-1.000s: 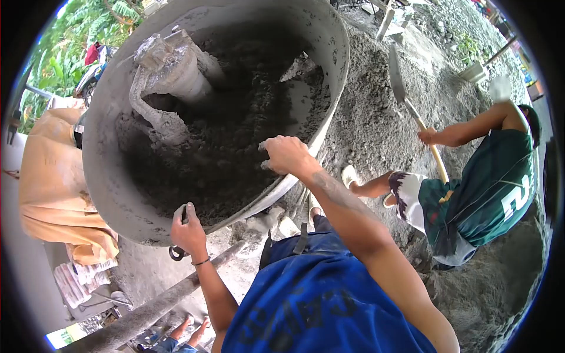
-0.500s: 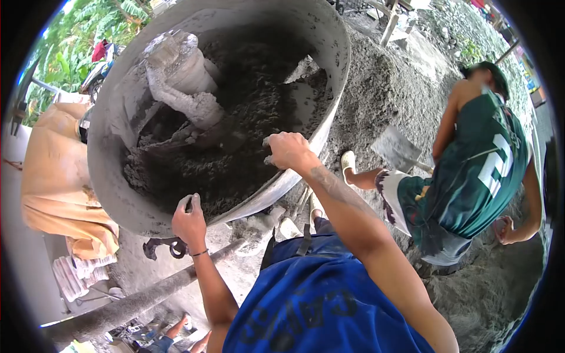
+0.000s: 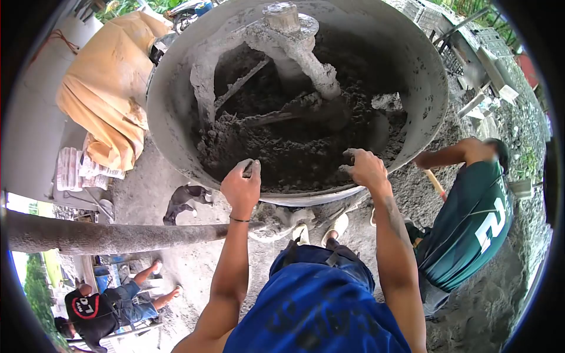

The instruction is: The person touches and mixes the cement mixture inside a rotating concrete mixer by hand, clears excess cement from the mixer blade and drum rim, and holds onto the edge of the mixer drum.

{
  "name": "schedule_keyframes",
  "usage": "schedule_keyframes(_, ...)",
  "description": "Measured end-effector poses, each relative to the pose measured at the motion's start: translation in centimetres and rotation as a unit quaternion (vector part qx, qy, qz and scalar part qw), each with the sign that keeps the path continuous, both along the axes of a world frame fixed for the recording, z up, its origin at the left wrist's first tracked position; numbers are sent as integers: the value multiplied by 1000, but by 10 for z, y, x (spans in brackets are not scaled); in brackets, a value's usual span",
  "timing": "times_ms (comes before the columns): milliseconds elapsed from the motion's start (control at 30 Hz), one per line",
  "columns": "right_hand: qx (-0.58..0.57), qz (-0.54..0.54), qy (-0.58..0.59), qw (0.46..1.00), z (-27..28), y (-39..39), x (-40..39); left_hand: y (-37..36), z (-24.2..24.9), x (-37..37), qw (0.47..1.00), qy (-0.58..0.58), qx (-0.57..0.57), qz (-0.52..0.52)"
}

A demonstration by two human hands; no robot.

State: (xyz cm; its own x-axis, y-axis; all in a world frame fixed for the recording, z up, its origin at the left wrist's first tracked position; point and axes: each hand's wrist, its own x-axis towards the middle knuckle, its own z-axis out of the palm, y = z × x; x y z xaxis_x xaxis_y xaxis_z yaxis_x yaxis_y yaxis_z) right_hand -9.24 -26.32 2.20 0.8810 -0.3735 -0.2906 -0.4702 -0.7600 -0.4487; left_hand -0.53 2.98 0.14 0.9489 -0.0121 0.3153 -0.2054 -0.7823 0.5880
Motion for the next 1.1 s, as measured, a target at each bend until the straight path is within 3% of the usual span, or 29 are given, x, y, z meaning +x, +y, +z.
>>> schedule_keyframes(367,-7,-14,1,1000,-3,4,-1,2,-2,-1,1000,-20,-2,-2)
schedule_keyframes(633,-41,-43,-104,993,-12,4,-4,2,-5,-1,999,-28,-42,-12)
schedule_keyframes(733,-43,-54,-126,990,-6,4,-3,4,-13,4,996,-80,-24,-13)
schedule_keyframes(1100,-35,-58,-25,997,-7,0,11,-4,-9,11,999,-46,-4,1)
